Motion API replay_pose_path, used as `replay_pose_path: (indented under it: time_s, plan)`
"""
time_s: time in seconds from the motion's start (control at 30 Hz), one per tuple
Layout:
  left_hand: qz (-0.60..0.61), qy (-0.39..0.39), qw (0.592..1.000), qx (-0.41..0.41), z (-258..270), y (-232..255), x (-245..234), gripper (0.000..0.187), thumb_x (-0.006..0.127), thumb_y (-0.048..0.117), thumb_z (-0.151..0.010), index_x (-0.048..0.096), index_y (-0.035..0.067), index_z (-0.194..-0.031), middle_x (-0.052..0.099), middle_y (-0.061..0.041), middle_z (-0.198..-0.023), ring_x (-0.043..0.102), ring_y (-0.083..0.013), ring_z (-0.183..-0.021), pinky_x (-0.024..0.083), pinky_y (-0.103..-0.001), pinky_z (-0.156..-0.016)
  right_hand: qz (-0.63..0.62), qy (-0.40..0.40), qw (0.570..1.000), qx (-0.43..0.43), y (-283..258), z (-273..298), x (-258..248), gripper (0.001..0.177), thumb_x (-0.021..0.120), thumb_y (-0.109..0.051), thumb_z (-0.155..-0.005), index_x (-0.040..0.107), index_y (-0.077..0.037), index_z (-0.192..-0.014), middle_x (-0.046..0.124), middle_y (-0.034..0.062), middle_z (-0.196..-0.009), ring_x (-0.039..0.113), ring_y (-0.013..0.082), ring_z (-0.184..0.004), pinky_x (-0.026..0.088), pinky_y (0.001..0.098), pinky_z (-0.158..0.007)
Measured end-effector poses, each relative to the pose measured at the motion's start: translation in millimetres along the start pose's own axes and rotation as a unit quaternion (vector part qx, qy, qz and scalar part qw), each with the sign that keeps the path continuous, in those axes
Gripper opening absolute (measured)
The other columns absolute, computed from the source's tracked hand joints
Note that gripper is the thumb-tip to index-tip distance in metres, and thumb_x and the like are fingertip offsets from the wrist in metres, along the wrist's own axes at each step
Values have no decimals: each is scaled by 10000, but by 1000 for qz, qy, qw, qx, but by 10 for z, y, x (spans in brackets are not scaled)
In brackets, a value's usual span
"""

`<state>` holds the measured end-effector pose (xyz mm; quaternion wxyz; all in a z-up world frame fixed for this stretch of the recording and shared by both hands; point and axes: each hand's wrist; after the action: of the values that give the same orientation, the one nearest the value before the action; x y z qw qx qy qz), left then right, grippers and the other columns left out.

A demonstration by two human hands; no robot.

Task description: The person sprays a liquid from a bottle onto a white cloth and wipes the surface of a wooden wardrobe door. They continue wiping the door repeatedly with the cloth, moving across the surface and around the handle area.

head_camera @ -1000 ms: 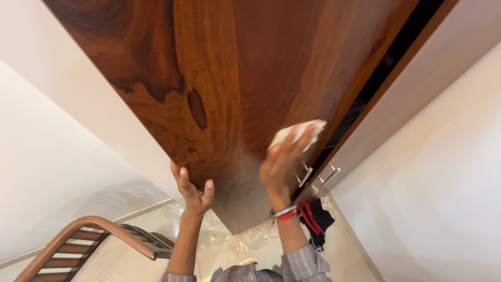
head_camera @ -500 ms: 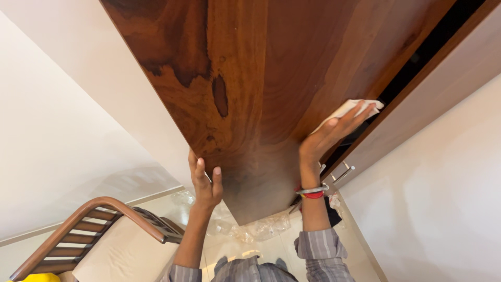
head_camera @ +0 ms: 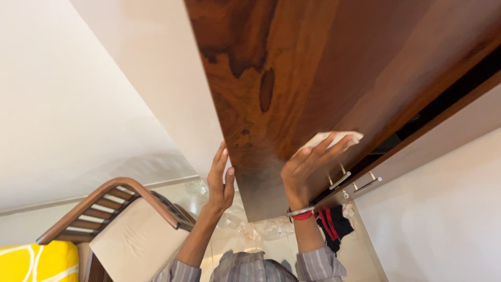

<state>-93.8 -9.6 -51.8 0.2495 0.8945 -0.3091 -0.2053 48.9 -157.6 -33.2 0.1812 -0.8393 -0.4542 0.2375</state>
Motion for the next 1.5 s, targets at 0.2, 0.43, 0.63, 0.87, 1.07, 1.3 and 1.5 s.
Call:
replay_pose_path:
  time_s: [0.2,0.43,0.63,0.87,1.07,1.3,1.5]
  plan:
    - [39,-8,999,-15,-115,97,-161,396,423,126,-1118,465,33,-1500,416,-272,-1608,461,-426,-1495,378,-472,-1247,-6,-20,996,-85,-549,138,220,584,236,-361,-1153,116,-145,-1681,-40,228,-1724,-50,432,-1630,-3,628,-1292]
    - [79,-17,997,-15,-162,232,-243,409,393,185,-1131,480,14,-1492,398,-285,-1615,436,-442,-1512,359,-480,-1261,19,-53,986,-154,-198,871,347,569,273,-393,-1144,166,-194,-1667,-23,229,-1724,-52,428,-1614,-10,654,-1304]
    - [82,-20,996,-43,-163,315,-338,418,435,230,-1114,529,-3,-1447,464,-278,-1569,491,-428,-1469,393,-478,-1233,-11,-17,996,-86,-702,38,216,555,241,-368,-1173,150,-186,-1689,-20,227,-1734,-33,422,-1609,-3,624,-1303]
    - [101,57,990,-76,-178,237,-408,327,494,124,-1067,591,-27,-1340,596,-243,-1413,632,-336,-1291,568,-424,-1067,30,-46,979,-197,-847,358,420,567,269,-396,-1128,185,-215,-1659,16,211,-1717,-2,409,-1613,7,656,-1302]
    - [93,88,986,-106,-115,203,-526,267,574,-30,-1010,616,-21,-1273,640,-206,-1328,689,-270,-1171,616,-369,-978,44,-76,973,-214,-290,1002,417,543,334,-447,-1123,242,-275,-1630,53,171,-1737,5,347,-1637,35,610,-1329]
    - [112,122,981,-96,-178,169,-568,357,665,-114,-933,604,-7,-1268,630,-167,-1243,688,-242,-1134,655,-325,-888,-19,-35,988,-150,-852,-31,214,551,298,-370,-1155,217,-220,-1679,21,185,-1739,-31,388,-1607,18,626,-1312]
    - [104,143,979,-97,-222,158,-490,352,701,-113,-917,613,-13,-1243,635,-136,-1171,701,-183,-1030,639,-281,-824,9,-74,973,-218,-746,338,389,556,314,-422,-1136,209,-256,-1657,15,211,-1727,1,407,-1618,-3,662,-1319]
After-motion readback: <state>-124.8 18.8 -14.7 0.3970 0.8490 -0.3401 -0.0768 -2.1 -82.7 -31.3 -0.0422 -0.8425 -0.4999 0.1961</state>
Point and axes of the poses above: each hand's wrist, its own z-axis away from the middle knuckle, its own x-axis out of the palm, y = z × x
